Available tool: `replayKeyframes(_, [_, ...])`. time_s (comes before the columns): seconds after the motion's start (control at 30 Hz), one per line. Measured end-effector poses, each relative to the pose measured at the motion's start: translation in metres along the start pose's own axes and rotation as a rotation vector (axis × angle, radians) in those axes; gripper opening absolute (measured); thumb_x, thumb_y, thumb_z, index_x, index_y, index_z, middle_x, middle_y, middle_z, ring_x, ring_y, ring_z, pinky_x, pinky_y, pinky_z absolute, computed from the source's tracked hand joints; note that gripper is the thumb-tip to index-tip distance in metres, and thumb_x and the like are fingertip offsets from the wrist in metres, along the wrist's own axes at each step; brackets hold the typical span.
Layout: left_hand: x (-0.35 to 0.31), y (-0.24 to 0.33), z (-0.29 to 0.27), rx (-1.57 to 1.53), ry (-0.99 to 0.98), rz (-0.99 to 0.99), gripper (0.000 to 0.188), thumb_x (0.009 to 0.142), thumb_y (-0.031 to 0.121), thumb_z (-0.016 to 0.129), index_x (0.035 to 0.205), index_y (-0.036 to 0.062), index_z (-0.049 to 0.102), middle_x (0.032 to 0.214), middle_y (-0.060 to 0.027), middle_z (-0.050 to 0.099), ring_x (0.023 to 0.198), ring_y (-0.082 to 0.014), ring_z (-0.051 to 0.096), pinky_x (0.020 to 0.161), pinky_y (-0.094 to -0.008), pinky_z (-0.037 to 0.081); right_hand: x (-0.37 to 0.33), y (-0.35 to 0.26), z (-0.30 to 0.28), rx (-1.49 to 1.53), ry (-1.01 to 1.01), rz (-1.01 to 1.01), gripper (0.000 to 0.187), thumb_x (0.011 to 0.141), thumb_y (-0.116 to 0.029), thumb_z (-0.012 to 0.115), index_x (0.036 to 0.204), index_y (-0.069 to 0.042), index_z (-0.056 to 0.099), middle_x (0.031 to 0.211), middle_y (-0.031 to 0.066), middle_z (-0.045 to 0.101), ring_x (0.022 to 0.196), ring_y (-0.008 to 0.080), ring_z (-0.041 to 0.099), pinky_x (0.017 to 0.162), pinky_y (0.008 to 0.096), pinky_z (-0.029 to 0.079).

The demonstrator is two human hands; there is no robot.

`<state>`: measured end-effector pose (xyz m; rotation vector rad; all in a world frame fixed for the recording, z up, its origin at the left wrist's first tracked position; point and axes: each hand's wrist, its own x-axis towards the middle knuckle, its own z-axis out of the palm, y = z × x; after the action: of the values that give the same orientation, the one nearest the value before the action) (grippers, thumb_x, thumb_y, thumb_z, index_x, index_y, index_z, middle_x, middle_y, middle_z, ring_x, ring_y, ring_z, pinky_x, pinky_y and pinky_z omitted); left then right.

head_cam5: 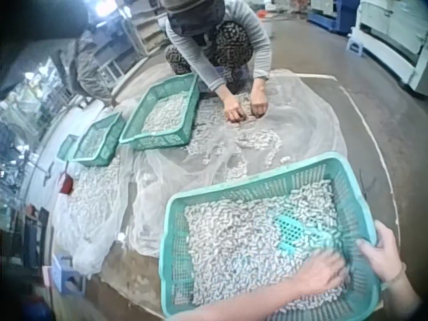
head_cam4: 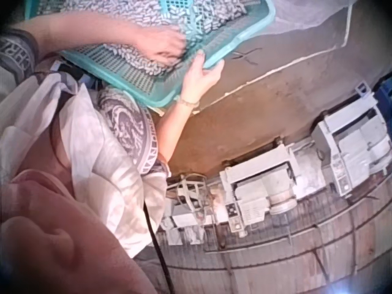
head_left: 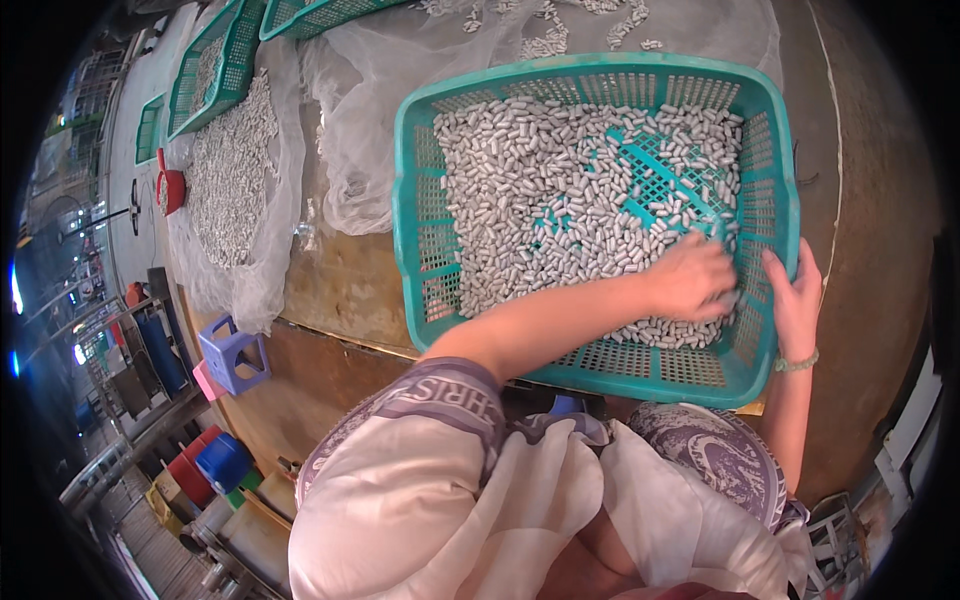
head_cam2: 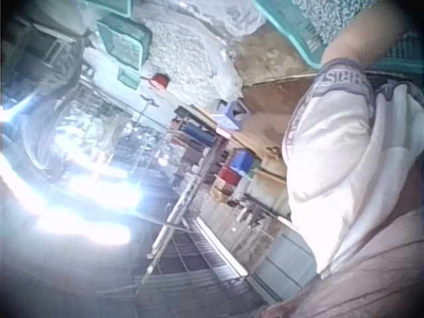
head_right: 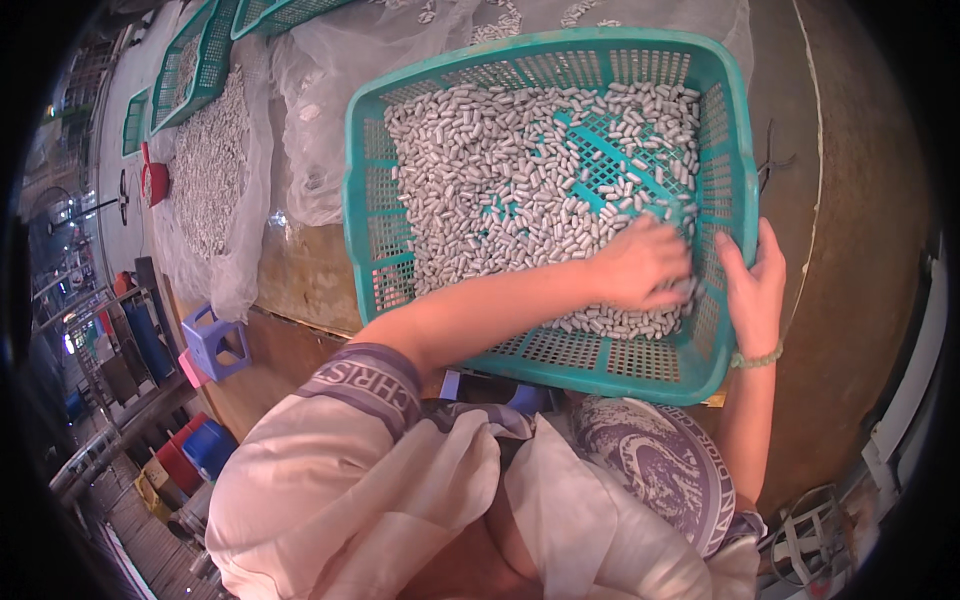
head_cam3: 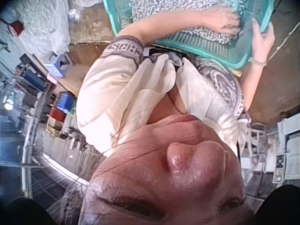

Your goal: The person sits and sorts white silkworm cocoons in a green basket, picking them up and moving them around by hand. Another person is visible in the background performing a similar task.

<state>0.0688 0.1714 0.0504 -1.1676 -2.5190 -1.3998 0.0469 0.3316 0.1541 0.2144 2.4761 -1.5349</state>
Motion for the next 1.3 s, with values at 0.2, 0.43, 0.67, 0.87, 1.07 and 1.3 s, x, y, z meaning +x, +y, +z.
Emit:
replayKeyframes(0.2, [-0.021,-0.031,-0.042,0.039,0.289,-0.322,0.019,0.08,0.024,0.062,0.094,0.0106,0.06,0.083,-0.0092,0.054,0.066,-0.0277,0.057,0.057,-0.0386,0.049,-0.001,-0.009,0.007,-0.053,0.018,0.01,0.022,0.084,-0.012,0.06,0.098,0.004,0.055,0.085,0.0046,0.06,0.076,0.0093,0.051,0.069,0.0256,0.043])
replayKeyframes(0.43, [-0.02,-0.061,-0.052,0.331,0.279,-0.434,0.029,0.081,0.013,0.058,0.11,0.0074,0.059,0.089,-0.0094,0.053,0.081,-0.0288,0.053,0.069,-0.0383,0.047,0.0,-0.006,0.003,-0.07,-0.005,0.006,0.022,0.084,-0.012,0.06,0.099,0.004,0.055,0.086,0.0056,0.061,0.077,0.0097,0.052,0.07,0.0261,0.044])
replayKeyframes(0.67, [-0.021,-0.06,-0.048,0.411,0.183,-0.373,0.037,0.079,0.011,0.058,0.115,0.004,0.055,0.089,-0.0099,0.051,0.081,-0.0285,0.052,0.068,-0.0382,0.047,-0.001,-0.007,0.005,-0.041,0.001,0.017,0.022,0.084,-0.01,0.06,0.1,0.004,0.055,0.088,0.0055,0.061,0.078,0.0096,0.052,0.071,0.0255,0.044])
replayKeyframes(0.87, [-0.019,-0.061,-0.046,0.495,0.116,-0.351,0.035,0.082,0.013,0.054,0.114,-0.0002,0.054,0.094,-0.0103,0.054,0.088,-0.0277,0.053,0.071,-0.039,0.048,-0.001,-0.009,0.004,-0.042,-0.011,0.018,0.022,0.084,-0.01,0.06,0.101,0.004,0.055,0.088,0.0056,0.061,0.078,0.0096,0.052,0.071,0.0256,0.044])
replayKeyframes(1.07, [-0.013,-0.056,-0.055,0.552,-0.1,-0.389,0.038,0.08,0.01,0.049,0.117,-0.0002,0.052,0.098,-0.0091,0.054,0.093,-0.0262,0.053,0.072,-0.0391,0.048,-0.001,-0.005,0.004,-0.02,-0.005,0.017,0.024,0.085,-0.011,0.059,0.102,0.005,0.054,0.088,0.0063,0.061,0.077,0.0102,0.053,0.07,0.0261,0.045])
replayKeyframes(1.3, [-0.008,-0.062,-0.059,0.629,0.014,-0.386,0.028,0.079,0.014,0.055,0.106,0.0093,0.061,0.092,-0.0042,0.058,0.091,-0.0226,0.055,0.079,-0.0465,0.04,0.001,0.001,0.004,-0.005,0.009,-0.02,0.025,0.085,-0.012,0.058,0.103,0.005,0.054,0.086,0.007,0.062,0.075,0.0097,0.054,0.067,0.0263,0.044])
